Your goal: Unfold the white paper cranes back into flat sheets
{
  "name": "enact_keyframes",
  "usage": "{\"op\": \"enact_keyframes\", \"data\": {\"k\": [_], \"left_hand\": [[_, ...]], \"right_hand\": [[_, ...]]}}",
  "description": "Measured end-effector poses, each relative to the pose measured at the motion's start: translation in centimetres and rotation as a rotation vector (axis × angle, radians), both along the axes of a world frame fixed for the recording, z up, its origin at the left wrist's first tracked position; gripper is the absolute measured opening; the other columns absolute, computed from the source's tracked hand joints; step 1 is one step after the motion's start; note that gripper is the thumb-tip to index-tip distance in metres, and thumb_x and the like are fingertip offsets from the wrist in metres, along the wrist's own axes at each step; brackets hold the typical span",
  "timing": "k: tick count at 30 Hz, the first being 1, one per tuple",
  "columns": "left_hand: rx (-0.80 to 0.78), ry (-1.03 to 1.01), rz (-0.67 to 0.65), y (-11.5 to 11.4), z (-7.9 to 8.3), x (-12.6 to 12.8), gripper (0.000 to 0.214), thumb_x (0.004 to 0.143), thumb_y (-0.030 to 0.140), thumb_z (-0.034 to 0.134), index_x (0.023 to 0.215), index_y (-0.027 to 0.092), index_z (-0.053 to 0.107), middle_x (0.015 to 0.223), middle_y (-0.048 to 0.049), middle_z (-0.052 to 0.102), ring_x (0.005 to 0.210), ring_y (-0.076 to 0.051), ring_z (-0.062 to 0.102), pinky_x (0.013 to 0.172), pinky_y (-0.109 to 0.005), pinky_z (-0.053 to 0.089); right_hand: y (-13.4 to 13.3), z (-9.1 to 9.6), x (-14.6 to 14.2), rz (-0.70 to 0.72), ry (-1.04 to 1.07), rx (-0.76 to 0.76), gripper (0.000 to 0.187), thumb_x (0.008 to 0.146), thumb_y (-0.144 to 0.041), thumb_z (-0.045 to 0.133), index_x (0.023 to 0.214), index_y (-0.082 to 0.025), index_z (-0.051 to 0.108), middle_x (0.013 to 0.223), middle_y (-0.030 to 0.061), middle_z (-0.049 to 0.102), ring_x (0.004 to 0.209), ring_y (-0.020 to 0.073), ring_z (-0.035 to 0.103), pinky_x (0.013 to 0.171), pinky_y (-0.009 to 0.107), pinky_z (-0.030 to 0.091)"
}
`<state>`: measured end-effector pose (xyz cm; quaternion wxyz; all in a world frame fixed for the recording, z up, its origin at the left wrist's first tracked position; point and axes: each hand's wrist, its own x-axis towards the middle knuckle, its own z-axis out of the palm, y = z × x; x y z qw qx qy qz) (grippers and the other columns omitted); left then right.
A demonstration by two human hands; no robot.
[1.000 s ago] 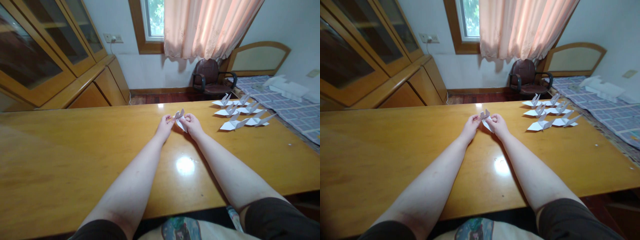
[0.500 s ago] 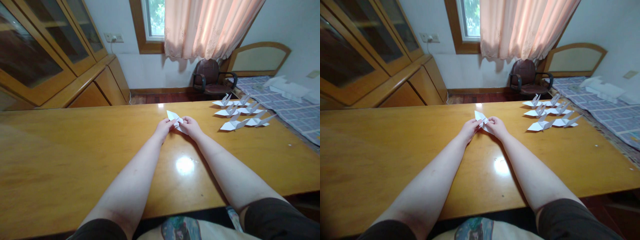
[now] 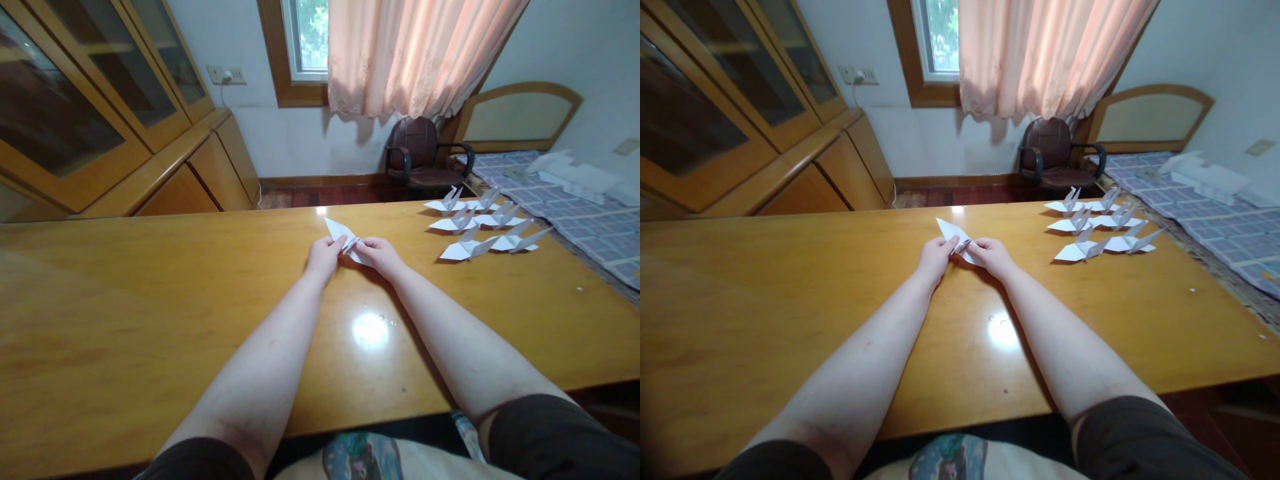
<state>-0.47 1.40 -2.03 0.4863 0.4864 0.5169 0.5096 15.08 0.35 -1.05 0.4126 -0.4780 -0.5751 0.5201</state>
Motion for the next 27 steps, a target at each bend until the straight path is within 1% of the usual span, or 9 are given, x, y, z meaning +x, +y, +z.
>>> {"op": "enact_keyframes", "data": {"k": [2, 4, 9, 12, 15, 17, 22, 25, 27], "left_hand": [[0.018, 0.007, 0.003, 0.1, -0.2, -0.1, 0.036, 0.069, 0.051, 0.064, 0.063, 0.015, 0.064, 0.055, 0.0006, 0.058, 0.055, -0.012, 0.051, 0.057, -0.025, 0.04], [0.021, -0.013, -0.007, 0.1, -0.3, -0.1, 0.037, 0.069, 0.051, 0.064, 0.066, 0.014, 0.065, 0.058, -0.0002, 0.06, 0.057, -0.013, 0.053, 0.059, -0.025, 0.041], [-0.038, -0.126, -0.028, 0.0, 0.1, 0.2, 0.037, 0.066, 0.05, 0.066, 0.071, 0.014, 0.066, 0.064, -0.0025, 0.063, 0.059, -0.014, 0.055, 0.06, -0.026, 0.044], [-0.056, -0.2, -0.04, -0.3, 0.7, 0.4, 0.034, 0.065, 0.048, 0.067, 0.068, 0.014, 0.064, 0.062, -0.002, 0.062, 0.057, -0.013, 0.054, 0.059, -0.026, 0.044], [-0.056, -0.19, -0.027, -0.5, 1.0, 0.4, 0.034, 0.065, 0.048, 0.067, 0.063, 0.014, 0.06, 0.057, -0.0005, 0.058, 0.053, -0.011, 0.051, 0.055, -0.026, 0.043], [-0.061, -0.193, -0.023, -0.5, 1.0, 0.4, 0.034, 0.065, 0.048, 0.067, 0.061, 0.015, 0.059, 0.055, 0.0, 0.056, 0.052, -0.011, 0.05, 0.054, -0.026, 0.043], [-0.104, -0.275, -0.033, -0.3, 0.7, 0.4, 0.036, 0.065, 0.048, 0.068, 0.062, 0.015, 0.057, 0.056, 0.0003, 0.056, 0.053, -0.011, 0.052, 0.056, -0.026, 0.044], [-0.112, -0.297, -0.047, -0.3, 0.7, 0.3, 0.035, 0.065, 0.048, 0.069, 0.064, 0.015, 0.057, 0.061, -0.0015, 0.059, 0.058, -0.012, 0.056, 0.059, -0.026, 0.047], [-0.105, -0.331, -0.083, -0.3, 0.9, 0.3, 0.034, 0.068, 0.048, 0.067, 0.072, 0.015, 0.058, 0.071, -0.0034, 0.063, 0.066, -0.014, 0.06, 0.063, -0.027, 0.049]], "right_hand": [[-0.1, 0.2, 0.0, 0.009, 0.013, -0.006, 0.038, 0.068, -0.054, 0.064, 0.072, -0.016, 0.068, 0.059, -0.0016, 0.058, 0.052, 0.0099, 0.044, 0.049, 0.022, 0.03], [-0.3, 0.4, 0.0, 0.011, 0.012, -0.013, 0.039, 0.067, -0.053, 0.065, 0.072, -0.015, 0.068, 0.058, -0.0013, 0.058, 0.052, 0.0101, 0.044, 0.049, 0.023, 0.03], [-0.5, 0.6, 0.1, 0.02, 0.001, -0.001, 0.038, 0.065, -0.052, 0.065, 0.07, -0.015, 0.068, 0.056, -0.0014, 0.057, 0.05, 0.0101, 0.043, 0.048, 0.023, 0.029], [-0.5, 0.6, 0.2, 0.021, 0.006, -0.006, 0.037, 0.064, -0.051, 0.066, 0.066, -0.014, 0.067, 0.053, -0.0018, 0.055, 0.049, 0.0096, 0.042, 0.048, 0.023, 0.028], [-0.4, 0.5, 0.2, 0.019, 0.008, -0.014, 0.038, 0.063, -0.053, 0.066, 0.063, -0.015, 0.066, 0.051, -0.0018, 0.054, 0.048, 0.0096, 0.042, 0.047, 0.023, 0.028], [-0.4, 0.4, 0.2, 0.019, 0.011, -0.009, 0.039, 0.063, -0.053, 0.066, 0.063, -0.015, 0.066, 0.052, -0.0016, 0.054, 0.048, 0.0099, 0.043, 0.046, 0.023, 0.029], [-0.6, 0.5, 0.3, 0.026, 0.022, -0.023, 0.039, 0.062, -0.054, 0.066, 0.065, -0.015, 0.067, 0.054, -0.0007, 0.057, 0.048, 0.0104, 0.044, 0.046, 0.023, 0.03], [-0.6, 0.5, 0.2, 0.026, 0.039, -0.028, 0.038, 0.063, -0.053, 0.067, 0.066, -0.015, 0.068, 0.055, -0.0008, 0.058, 0.049, 0.0106, 0.045, 0.047, 0.023, 0.031], [-0.5, 0.5, 0.1, -0.012, 0.052, -0.024, 0.037, 0.063, -0.052, 0.067, 0.067, -0.015, 0.068, 0.054, -0.0012, 0.057, 0.048, 0.0103, 0.044, 0.047, 0.023, 0.03]]}}
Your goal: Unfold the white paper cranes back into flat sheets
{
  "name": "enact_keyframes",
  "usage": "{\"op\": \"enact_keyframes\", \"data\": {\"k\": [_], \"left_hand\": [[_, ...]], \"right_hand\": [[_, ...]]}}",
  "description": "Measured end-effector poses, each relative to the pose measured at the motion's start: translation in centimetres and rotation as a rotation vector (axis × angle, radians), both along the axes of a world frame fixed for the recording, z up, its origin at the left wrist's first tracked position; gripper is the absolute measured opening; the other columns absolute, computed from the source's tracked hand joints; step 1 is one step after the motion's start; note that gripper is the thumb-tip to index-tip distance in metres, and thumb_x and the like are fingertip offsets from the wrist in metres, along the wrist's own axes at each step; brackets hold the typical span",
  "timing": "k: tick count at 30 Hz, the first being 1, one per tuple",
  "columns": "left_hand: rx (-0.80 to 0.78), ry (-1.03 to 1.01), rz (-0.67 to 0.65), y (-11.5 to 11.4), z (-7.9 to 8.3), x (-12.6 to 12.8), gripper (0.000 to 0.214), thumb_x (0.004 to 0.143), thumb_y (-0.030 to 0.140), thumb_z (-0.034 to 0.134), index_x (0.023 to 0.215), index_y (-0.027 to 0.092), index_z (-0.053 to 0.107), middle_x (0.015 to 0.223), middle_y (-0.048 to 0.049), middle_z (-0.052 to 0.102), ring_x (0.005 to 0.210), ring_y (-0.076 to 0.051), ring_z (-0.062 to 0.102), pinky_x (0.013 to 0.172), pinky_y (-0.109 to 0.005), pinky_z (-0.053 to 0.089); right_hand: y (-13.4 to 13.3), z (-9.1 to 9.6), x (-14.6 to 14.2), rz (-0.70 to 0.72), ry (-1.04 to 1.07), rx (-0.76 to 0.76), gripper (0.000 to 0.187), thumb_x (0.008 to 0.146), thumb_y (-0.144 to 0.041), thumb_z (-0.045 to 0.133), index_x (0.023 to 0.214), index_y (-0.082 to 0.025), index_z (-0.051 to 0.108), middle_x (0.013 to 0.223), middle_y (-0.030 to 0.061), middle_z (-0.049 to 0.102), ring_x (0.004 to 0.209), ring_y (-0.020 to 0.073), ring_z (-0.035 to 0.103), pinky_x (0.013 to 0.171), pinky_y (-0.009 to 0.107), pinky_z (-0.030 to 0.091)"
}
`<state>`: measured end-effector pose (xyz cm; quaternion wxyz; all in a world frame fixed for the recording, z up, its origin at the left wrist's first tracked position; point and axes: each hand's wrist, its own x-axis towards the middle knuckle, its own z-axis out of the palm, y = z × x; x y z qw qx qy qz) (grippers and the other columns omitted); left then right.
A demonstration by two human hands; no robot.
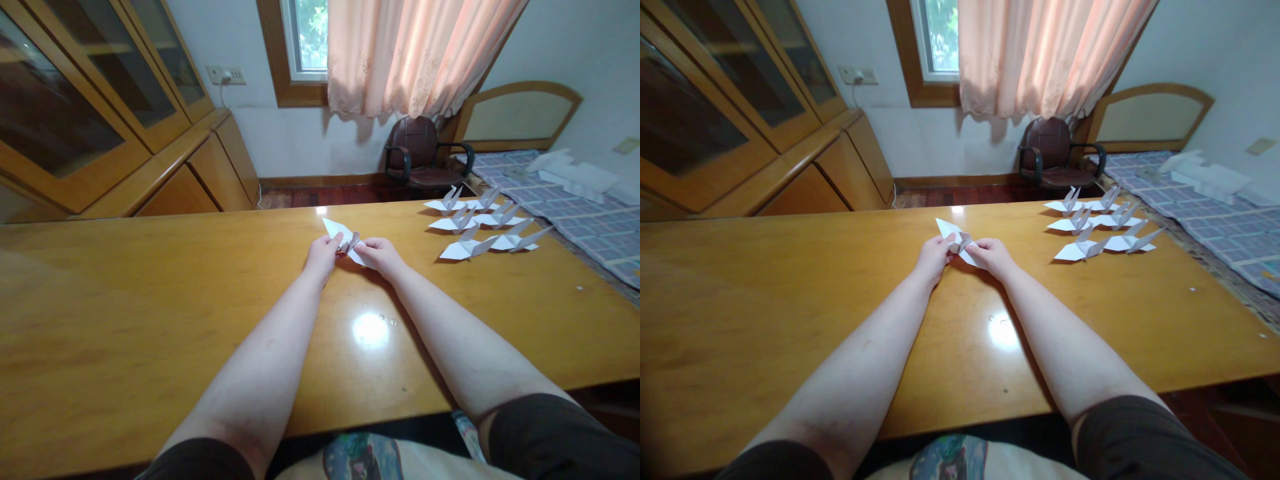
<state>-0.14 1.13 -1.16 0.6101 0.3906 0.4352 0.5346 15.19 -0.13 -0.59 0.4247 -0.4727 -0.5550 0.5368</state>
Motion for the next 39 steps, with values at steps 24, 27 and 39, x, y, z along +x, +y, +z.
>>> {"op": "enact_keyframes", "data": {"k": [24, 27, 39], "left_hand": [[0.283, 0.14, 0.096, -0.4, 0.8, 0.1, 0.024, 0.07, 0.031, 0.069, 0.088, 0.015, 0.069, 0.093, -0.0075, 0.071, 0.089, -0.018, 0.064, 0.09, -0.036, 0.045], [0.29, 0.125, 0.12, -0.1, 0.5, 0.1, 0.02, 0.071, 0.027, 0.066, 0.087, 0.016, 0.068, 0.093, -0.0057, 0.071, 0.089, -0.017, 0.063, 0.089, -0.034, 0.045], [0.219, 0.21, 0.073, 0.1, -0.1, -0.2, 0.027, 0.079, 0.036, 0.054, 0.097, 0.017, 0.063, 0.095, -0.0055, 0.068, 0.085, -0.016, 0.061, 0.075, -0.027, 0.047]], "right_hand": [[0.5, -0.7, -0.3, -0.093, 0.068, 0.074, 0.039, 0.072, -0.056, 0.06, 0.064, -0.017, 0.058, 0.05, -0.0042, 0.048, 0.046, 0.0091, 0.042, 0.046, 0.023, 0.031], [0.4, -0.6, -0.3, -0.238, 0.05, 0.199, 0.034, 0.071, -0.052, 0.063, 0.073, -0.02, 0.054, 0.056, -0.0053, 0.049, 0.048, 0.009, 0.043, 0.048, 0.023, 0.034], [-0.9, 0.6, -0.3, -0.292, -0.56, 0.693, 0.021, 0.081, -0.033, 0.054, 0.066, -0.019, 0.057, 0.06, -0.0021, 0.049, 0.057, 0.0117, 0.045, 0.058, 0.025, 0.036]]}}
